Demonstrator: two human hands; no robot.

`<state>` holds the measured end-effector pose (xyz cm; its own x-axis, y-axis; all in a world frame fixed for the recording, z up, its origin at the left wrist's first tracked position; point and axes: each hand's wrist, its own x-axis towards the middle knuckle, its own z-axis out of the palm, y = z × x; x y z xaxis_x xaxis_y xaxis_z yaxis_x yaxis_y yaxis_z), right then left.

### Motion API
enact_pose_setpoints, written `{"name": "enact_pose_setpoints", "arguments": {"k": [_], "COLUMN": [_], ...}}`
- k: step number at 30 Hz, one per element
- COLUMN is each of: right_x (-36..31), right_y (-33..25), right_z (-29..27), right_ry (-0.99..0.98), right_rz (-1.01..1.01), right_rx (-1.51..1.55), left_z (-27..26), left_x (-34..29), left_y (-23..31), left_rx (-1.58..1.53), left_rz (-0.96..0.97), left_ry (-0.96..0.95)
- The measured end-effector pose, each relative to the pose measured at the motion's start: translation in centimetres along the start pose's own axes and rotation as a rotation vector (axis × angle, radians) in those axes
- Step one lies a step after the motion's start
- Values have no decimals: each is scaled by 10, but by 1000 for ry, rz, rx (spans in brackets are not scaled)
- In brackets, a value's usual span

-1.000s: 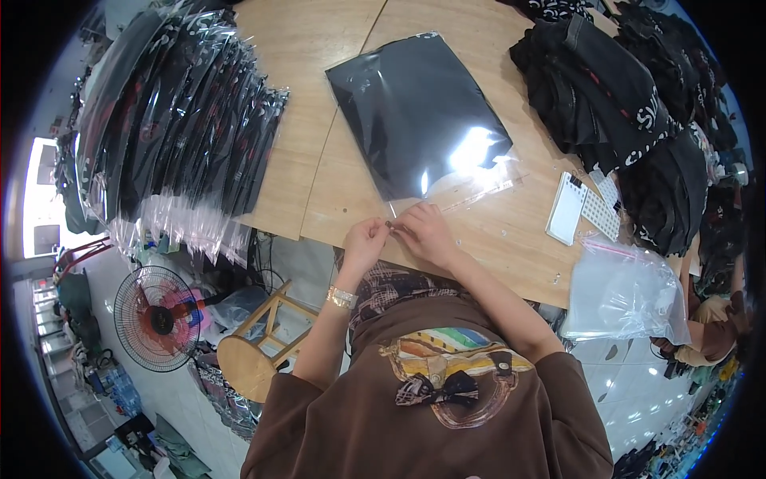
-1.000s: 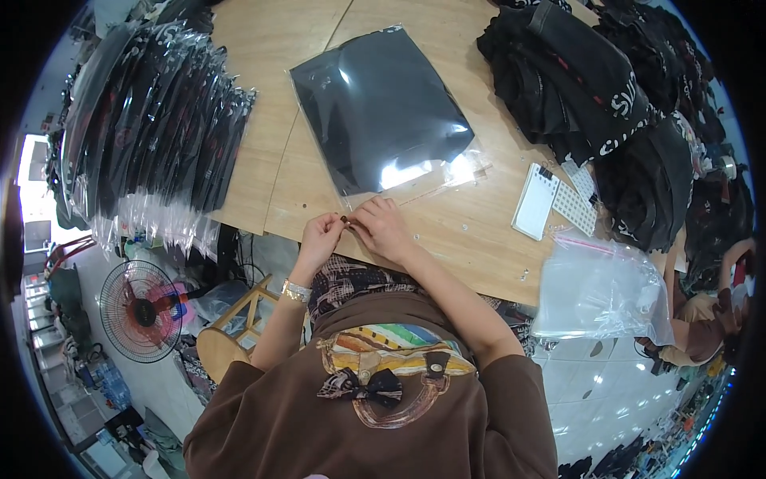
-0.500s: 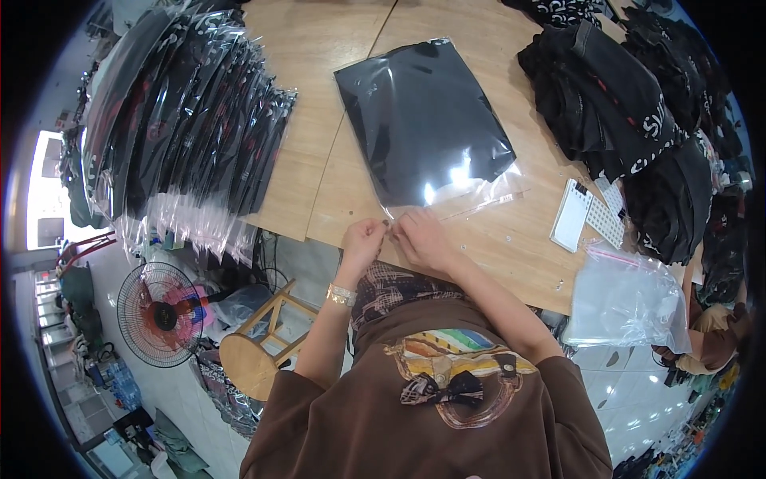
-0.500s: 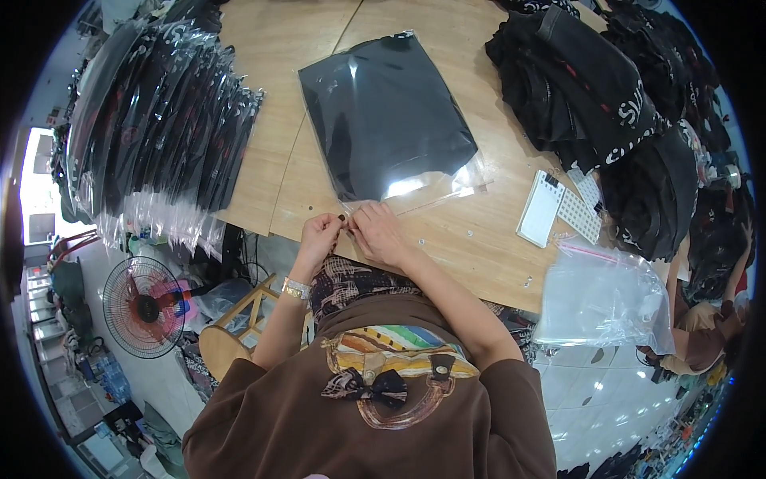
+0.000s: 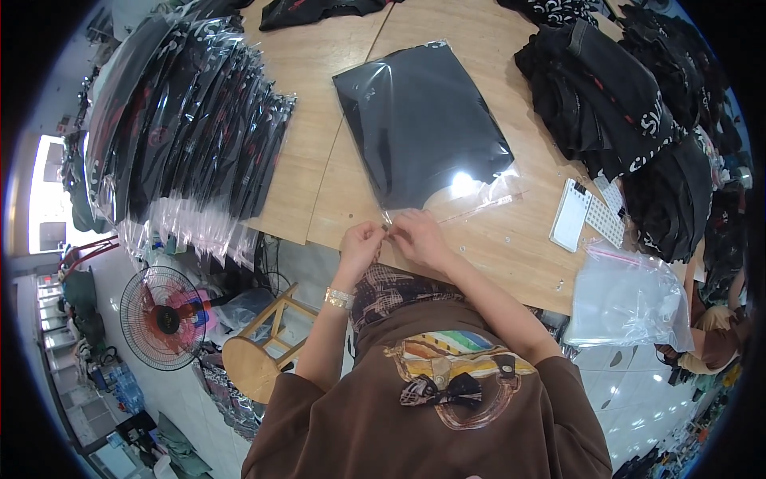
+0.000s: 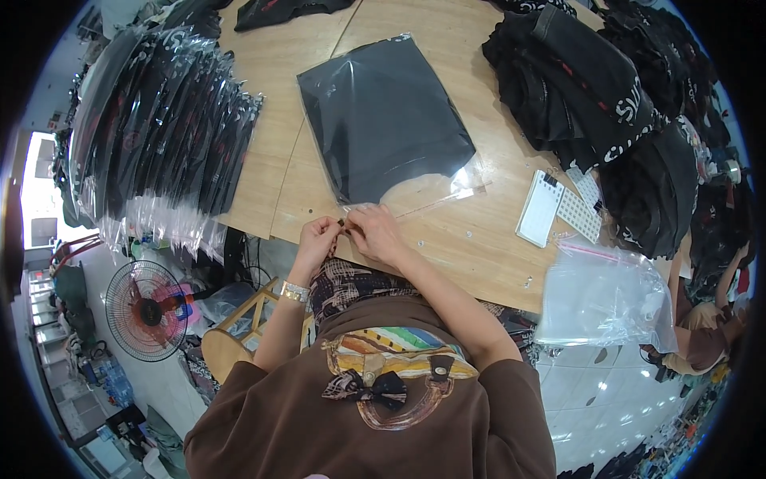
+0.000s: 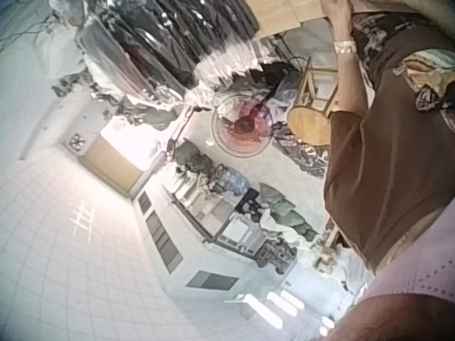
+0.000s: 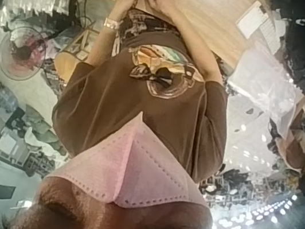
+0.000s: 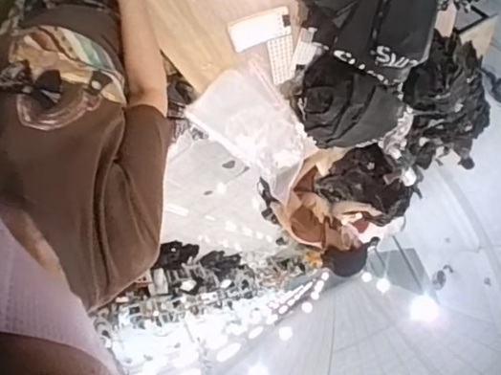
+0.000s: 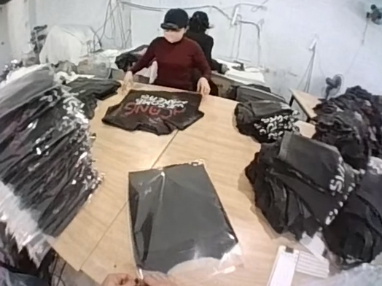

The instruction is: Fold black garments and place them into clear plastic bags at a factory table.

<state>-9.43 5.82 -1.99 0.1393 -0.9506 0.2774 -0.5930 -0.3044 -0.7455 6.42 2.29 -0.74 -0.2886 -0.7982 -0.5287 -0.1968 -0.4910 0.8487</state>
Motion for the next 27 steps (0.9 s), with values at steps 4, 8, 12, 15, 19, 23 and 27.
{"name": "enact_pose_setpoints", "arguments": {"k": [4, 8, 12, 15, 19, 23, 27], "right_x": [1, 1, -2, -12, -44, -141, -244], "right_y": [1, 2, 0, -3, -5, 76, 44], "right_z": [-2, -4, -3, -18, -82, -257, -413], "right_ry": [-66, -73, -36, -38, 294, 976, 1917], "right_rz": [37, 26, -30, 50, 452, 190, 135], "right_rx": [25, 95, 141, 187, 803, 1053, 127], "left_z": [2, 3, 1, 1, -18, -48, -72], "left_x": [1, 0, 1, 2, 2, -3, 2], "left_y": [-3, -3, -3, -4, -2, 4, 3], "left_rx": [-42, -92, -115, -174, -130, 23, 182], "left_rz": [15, -27, -31, -43, -15, -19, 46], "left_ry": [22, 61, 84, 123, 159, 111, 82]}}
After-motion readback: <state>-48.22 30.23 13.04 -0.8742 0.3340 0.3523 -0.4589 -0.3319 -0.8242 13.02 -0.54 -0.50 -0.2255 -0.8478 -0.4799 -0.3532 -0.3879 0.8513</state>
